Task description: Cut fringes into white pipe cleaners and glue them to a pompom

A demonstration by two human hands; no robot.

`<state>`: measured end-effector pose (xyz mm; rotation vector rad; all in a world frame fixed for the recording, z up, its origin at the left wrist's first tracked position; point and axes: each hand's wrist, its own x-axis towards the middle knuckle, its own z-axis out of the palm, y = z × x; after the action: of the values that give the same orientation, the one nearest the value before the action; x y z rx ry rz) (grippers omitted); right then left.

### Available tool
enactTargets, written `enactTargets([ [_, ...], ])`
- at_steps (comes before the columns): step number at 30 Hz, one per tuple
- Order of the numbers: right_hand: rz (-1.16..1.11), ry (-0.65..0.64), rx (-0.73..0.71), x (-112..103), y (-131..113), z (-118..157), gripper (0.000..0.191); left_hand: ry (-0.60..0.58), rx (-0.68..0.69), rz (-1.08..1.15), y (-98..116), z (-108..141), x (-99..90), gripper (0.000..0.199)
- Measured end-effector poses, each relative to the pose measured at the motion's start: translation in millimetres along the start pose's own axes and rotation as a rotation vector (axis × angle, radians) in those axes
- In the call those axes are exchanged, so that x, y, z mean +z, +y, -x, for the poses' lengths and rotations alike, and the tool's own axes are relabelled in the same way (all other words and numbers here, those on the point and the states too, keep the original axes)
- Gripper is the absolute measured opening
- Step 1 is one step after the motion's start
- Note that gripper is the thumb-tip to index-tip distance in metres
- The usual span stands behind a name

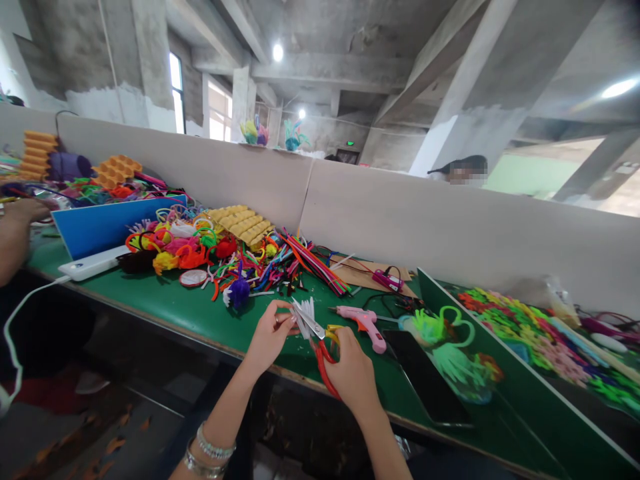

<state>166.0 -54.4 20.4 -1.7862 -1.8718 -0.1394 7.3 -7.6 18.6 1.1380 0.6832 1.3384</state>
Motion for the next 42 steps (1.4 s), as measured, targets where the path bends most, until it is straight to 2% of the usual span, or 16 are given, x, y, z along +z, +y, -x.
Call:
enactTargets([
  [6,0.008,0.031,-0.01,0.6,0.2,0.0,0.023,-0.001,-0.012,-0.009,-1.4,0.4,1.2,0.028],
  [29,-0.023,-0.003,0.012,-3.0,-1.0,1.5,0.017,-0.044,-0.009,-0.015,0.4,0.8,4.4,0.024],
  [42,-0.001,0.104,-0.005,2.1,3.6,-1.1,0.024,-0.017,-0.01,0.0,0.6,0.0,1.3,0.026],
])
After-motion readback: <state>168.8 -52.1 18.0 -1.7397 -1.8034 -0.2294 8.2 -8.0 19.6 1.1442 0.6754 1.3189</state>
